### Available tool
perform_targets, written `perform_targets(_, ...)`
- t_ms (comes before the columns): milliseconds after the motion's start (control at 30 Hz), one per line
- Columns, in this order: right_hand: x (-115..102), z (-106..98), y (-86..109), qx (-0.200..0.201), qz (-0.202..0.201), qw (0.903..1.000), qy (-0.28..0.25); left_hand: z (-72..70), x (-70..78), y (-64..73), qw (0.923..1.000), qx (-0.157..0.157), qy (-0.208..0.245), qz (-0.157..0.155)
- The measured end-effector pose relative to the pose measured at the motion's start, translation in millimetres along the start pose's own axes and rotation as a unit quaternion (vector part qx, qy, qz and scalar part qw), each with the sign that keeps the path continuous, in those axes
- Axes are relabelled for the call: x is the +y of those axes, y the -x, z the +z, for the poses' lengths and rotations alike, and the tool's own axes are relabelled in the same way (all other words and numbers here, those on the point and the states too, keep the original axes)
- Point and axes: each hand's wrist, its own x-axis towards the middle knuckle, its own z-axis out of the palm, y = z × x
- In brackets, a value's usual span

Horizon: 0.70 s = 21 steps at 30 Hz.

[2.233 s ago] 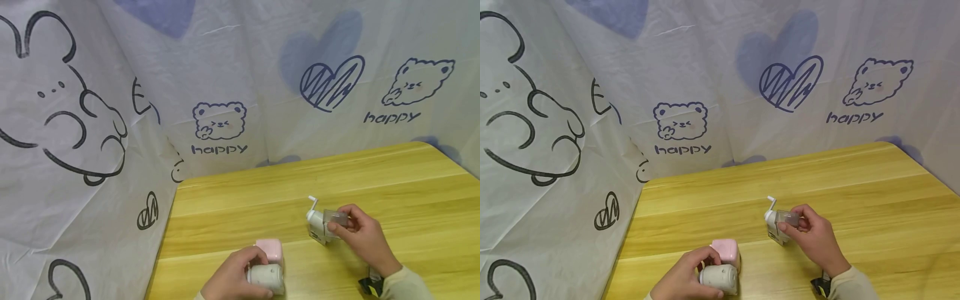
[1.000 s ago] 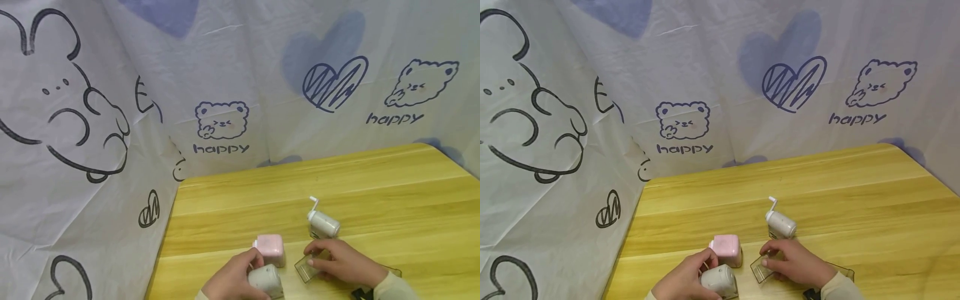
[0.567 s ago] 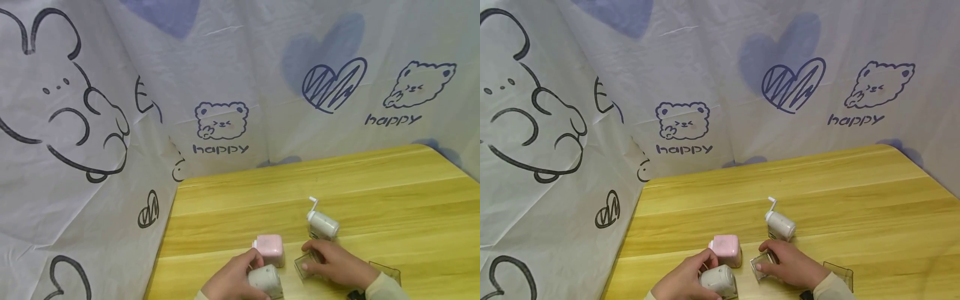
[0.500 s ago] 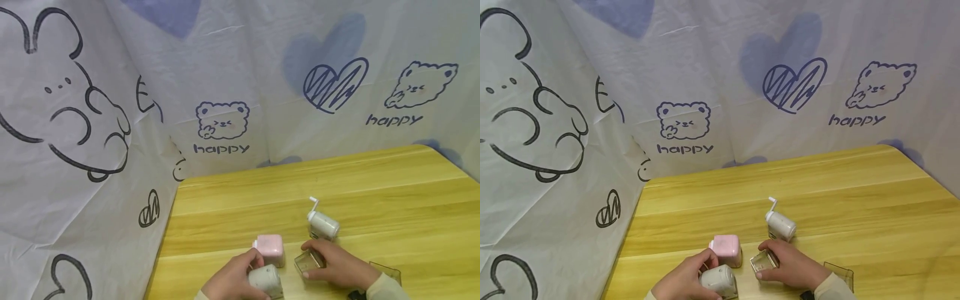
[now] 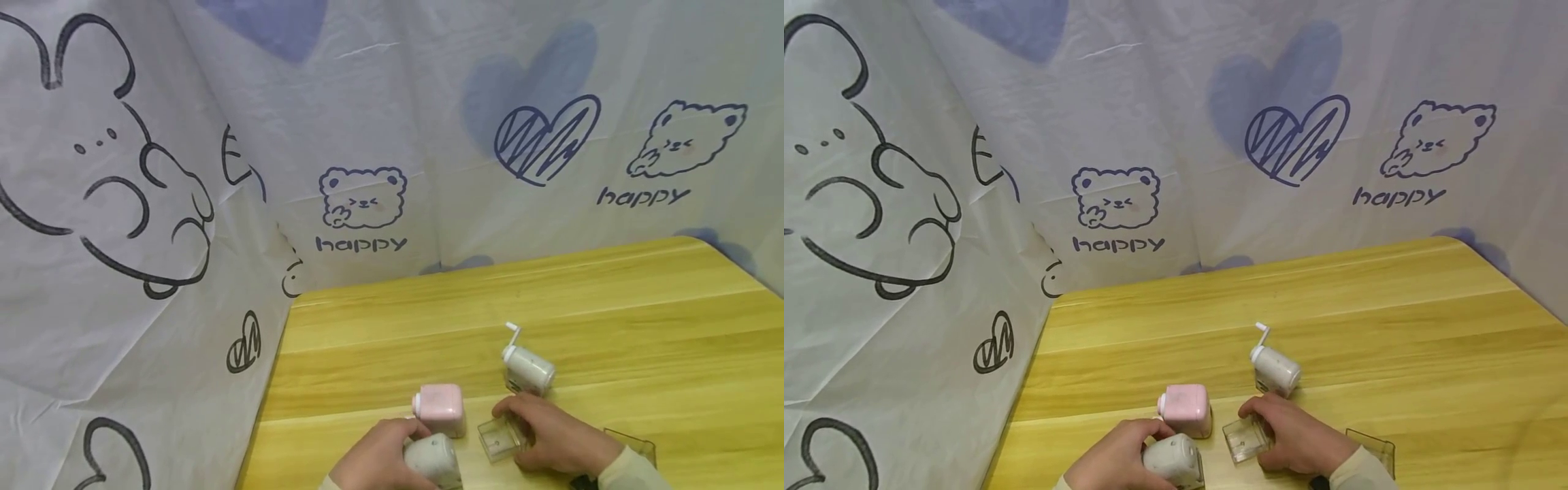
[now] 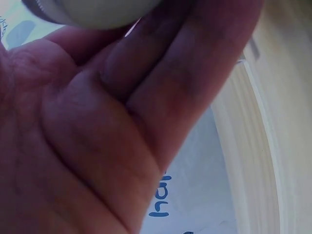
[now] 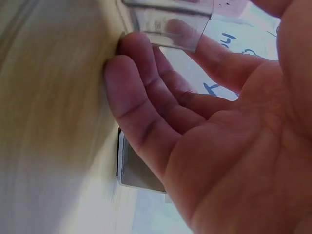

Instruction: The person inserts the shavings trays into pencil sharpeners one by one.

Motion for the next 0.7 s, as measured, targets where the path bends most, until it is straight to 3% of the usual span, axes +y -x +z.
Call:
perform_targets(133,-1.1,-0.8,-2.1,-0.006,0.001,1.0000,-0.003,0.3,0.1,-0.3,0.9999,-0.005,0.007,0.009)
perform_targets(433,-2.9,-0.5,-4.2,-0.035,-0.005,0.9971,-0.067,1.6,-0.3,0.0,0.9998,-0.010,0.015,0.007)
perform_targets(700,-1.5,1.5,-4.5,-0.034,0.000,0.9965,-0.077,0.8,-0.1,-0.3,0.9996,-0.015,0.023,0.011)
